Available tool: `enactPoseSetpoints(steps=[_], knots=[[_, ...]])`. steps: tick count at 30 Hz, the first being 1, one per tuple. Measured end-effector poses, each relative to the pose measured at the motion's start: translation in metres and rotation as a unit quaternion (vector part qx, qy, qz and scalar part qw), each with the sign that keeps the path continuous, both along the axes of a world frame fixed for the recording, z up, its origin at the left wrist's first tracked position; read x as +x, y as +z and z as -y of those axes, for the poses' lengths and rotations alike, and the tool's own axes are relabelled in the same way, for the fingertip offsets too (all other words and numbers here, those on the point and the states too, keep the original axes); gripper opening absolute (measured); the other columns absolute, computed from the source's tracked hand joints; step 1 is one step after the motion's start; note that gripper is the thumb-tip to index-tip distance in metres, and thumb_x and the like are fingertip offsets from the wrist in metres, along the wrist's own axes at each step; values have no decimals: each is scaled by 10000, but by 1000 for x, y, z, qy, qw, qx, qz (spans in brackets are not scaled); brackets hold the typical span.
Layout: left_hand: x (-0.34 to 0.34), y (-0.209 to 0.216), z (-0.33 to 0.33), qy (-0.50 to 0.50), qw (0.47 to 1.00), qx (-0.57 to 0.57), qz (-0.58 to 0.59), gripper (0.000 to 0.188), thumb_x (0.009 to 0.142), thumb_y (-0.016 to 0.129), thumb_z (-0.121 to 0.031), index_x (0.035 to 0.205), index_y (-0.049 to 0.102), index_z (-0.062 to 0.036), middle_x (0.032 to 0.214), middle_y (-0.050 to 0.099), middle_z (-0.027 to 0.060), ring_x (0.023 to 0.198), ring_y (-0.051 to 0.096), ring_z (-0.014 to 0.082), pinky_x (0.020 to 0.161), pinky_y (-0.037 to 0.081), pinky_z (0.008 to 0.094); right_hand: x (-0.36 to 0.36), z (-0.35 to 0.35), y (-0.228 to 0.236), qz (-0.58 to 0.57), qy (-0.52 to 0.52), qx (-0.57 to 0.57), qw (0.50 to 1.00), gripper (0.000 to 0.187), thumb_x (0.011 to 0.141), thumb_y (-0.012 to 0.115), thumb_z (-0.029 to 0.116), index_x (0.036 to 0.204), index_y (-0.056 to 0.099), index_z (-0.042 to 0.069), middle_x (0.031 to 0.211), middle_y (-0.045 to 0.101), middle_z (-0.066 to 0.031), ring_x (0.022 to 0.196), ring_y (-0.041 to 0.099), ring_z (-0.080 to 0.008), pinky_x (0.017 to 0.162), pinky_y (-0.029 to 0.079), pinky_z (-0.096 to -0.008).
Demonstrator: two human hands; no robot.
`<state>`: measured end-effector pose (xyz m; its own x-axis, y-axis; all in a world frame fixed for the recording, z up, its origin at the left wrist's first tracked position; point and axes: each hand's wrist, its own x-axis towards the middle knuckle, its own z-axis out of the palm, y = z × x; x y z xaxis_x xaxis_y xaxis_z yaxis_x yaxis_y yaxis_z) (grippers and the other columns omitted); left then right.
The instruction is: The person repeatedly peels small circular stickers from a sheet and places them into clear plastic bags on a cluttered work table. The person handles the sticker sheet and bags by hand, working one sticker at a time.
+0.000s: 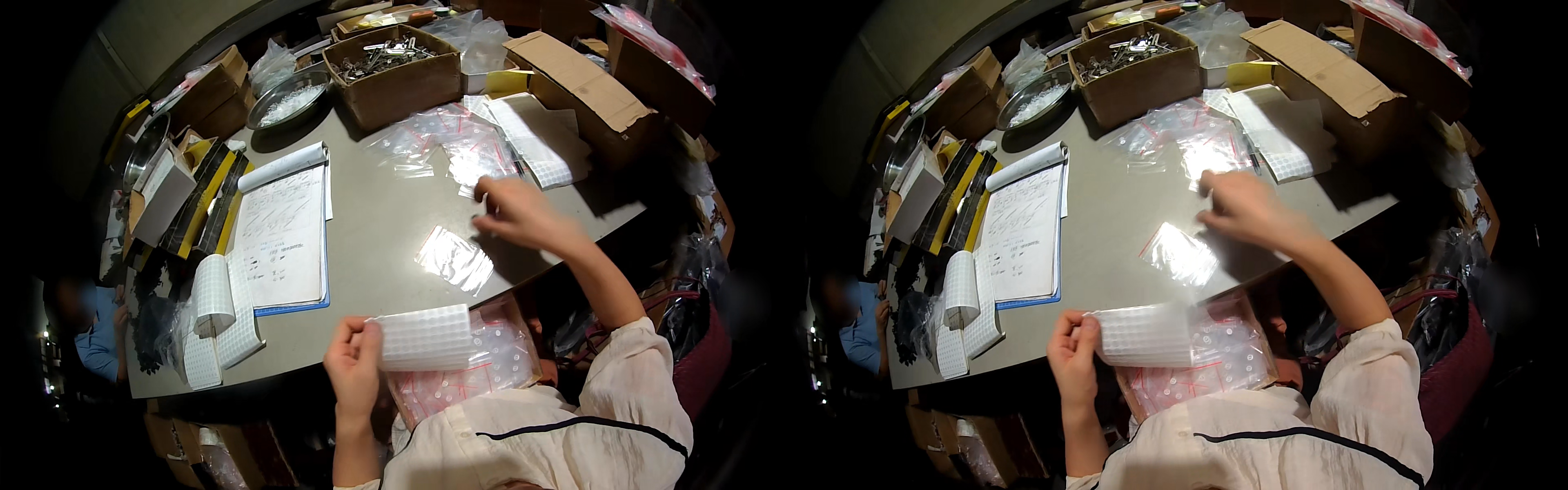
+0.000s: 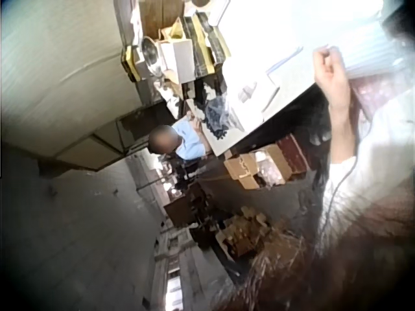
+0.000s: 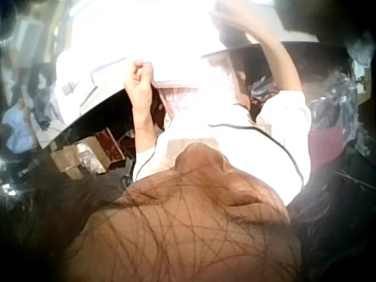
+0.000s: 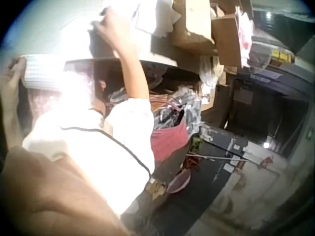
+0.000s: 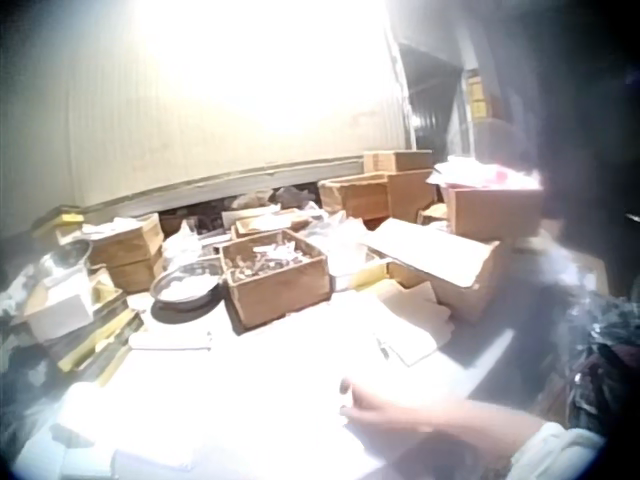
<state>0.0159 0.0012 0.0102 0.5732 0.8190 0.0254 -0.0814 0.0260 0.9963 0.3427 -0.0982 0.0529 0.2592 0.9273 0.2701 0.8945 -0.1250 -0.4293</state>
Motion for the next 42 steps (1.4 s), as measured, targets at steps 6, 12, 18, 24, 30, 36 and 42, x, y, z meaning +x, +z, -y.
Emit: enactPoseSetpoints(steps=[6,12,18,24,30,36,42], knots=[[-13,2,-18,3,998,-32,53,83,1041,593,-99,1023,590,-18,913,636,1,816,555,43,746,428,199,62,37,-7,-24,-101,-28,994,212,829,681,70,1003,590,-13,894,671,-214,868,657,-394,758,507,-464],[-7,2,-17,22,995,-44,88,91,1036,600,-106,1031,587,-16,910,632,0,782,538,47,727,413,198,73,36,-31,204,-135,-11,969,344,808,786,189,1025,599,-1,925,653,-190,920,611,-387,813,472,-444],[-27,9,-26,108,986,-55,118,138,1042,586,-156,1020,584,-19,913,633,26,784,559,59,721,439,209,39,57,-10,193,-139,-67,969,931,716,823,602,1364,506,13,1186,522,-197,1136,491,-372,994,401,-442],[-22,17,-28,120,979,-63,150,149,1041,591,-158,1017,580,-11,909,624,32,795,576,80,759,460,221,-18,31,-28,130,101,-67,984,802,942,635,574,1498,424,37,1488,425,-250,1400,371,-426,1175,291,-532],[-43,21,-31,133,974,-32,180,156,1050,586,-163,1039,590,-7,963,652,54,875,608,106,826,475,252,-62,24,-29,38,329,-42,943,594,975,598,243,1479,413,-11,1521,407,-240,1427,357,-426,1199,257,-548],[-56,19,-36,105,976,-61,180,159,1060,563,-156,1059,593,1,1026,669,76,939,635,132,882,494,280,-66,38,-11,-313,344,-86,881,453,1020,589,207,1420,543,0,1493,504,-219,1426,436,-365,1200,297,-510],[-45,0,-35,127,955,-107,245,151,1064,533,-143,1095,593,-8,1040,673,83,964,643,155,912,496,298,-97,11,-23,-86,389,80,914,359,978,611,140,1303,621,-12,1301,641,-180,1176,624,-338,1000,485,-448]])
